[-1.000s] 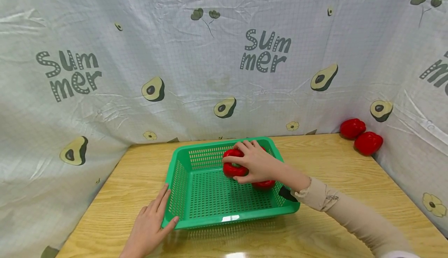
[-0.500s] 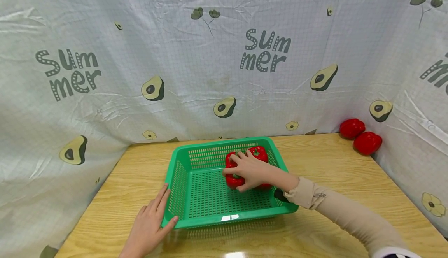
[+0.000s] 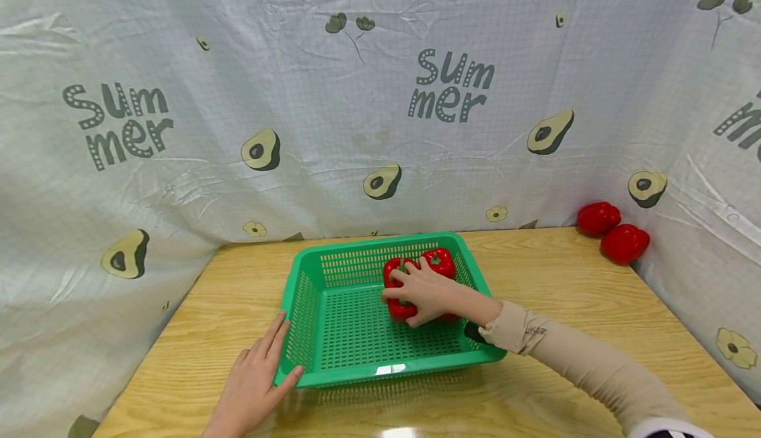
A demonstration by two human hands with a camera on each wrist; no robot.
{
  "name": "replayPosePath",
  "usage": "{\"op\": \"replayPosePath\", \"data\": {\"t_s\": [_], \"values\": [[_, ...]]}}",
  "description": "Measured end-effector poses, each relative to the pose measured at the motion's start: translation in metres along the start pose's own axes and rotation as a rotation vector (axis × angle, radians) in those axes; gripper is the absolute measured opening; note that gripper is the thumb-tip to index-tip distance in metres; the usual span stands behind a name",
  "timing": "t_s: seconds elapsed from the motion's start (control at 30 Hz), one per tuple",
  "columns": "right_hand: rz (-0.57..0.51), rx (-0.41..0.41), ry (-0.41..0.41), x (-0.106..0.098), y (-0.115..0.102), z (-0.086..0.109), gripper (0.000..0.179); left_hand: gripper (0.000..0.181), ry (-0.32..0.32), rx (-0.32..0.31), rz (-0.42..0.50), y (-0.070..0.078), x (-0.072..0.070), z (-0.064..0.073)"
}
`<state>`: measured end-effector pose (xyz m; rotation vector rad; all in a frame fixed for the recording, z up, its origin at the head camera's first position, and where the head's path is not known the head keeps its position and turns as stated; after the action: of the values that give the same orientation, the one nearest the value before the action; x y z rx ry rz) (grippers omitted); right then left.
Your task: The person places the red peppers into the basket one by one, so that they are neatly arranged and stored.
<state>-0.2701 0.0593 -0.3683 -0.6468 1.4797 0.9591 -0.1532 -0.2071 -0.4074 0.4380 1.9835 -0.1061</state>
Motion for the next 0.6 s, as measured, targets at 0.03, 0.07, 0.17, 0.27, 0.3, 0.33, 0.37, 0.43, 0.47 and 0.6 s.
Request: {"op": "replayPosePath", "data": {"t_s": [0.03, 0.07, 0.17, 0.27, 0.3, 0.33, 0.37, 0.43, 0.47, 0.6], "values": [[0.008, 0.001, 0.0, 0.001, 0.0, 0.0, 0.05, 0.069, 0.002, 0.0, 0.0, 0.0, 0.0, 0.0], [0.015, -0.001, 0.002, 0.002, 0.0, -0.001, 0.05, 0.069, 0.002, 0.0, 0.001, 0.0, 0.0, 0.0], [0.035, -0.012, -0.001, 0.005, -0.001, -0.001, 0.051, 0.069, -0.004, -0.003, 0.002, 0.0, 0.0, 0.0], [0.049, -0.032, -0.003, 0.008, -0.002, -0.002, 0.05, 0.068, -0.014, -0.006, 0.003, 0.0, 0.0, 0.0], [0.054, -0.038, -0.004, 0.008, -0.002, -0.002, 0.05, 0.068, -0.017, -0.007, 0.003, 0.0, 0.0, 0.0], [0.054, -0.044, -0.003, 0.009, -0.003, -0.002, 0.049, 0.068, -0.02, -0.008, 0.003, 0.0, 0.0, 0.0], [0.056, -0.05, -0.003, 0.01, -0.003, -0.002, 0.047, 0.068, -0.022, -0.008, 0.003, 0.0, 0.0, 0.0], [0.06, -0.058, -0.005, 0.011, -0.004, -0.002, 0.046, 0.069, -0.024, -0.012, 0.004, 0.0, 0.0, 0.0], [0.061, -0.063, -0.007, 0.011, -0.004, -0.001, 0.045, 0.068, -0.025, -0.014, 0.004, 0.0, 0.0, 0.0], [0.071, -0.076, -0.017, 0.012, -0.005, -0.001, 0.045, 0.068, -0.026, -0.021, 0.006, 0.0, 0.001, 0.0]]}}
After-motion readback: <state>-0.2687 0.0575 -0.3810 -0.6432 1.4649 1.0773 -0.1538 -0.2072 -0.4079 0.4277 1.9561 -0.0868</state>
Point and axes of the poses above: each hand's wrist, its own z-axis away from the middle knuckle, its own x-axis out of the palm, y = z × x, the point moved 3 cm from there along -z, towards the middle knuckle, and after that the axes turned 1 degree about -x, right-handed, at the moved point
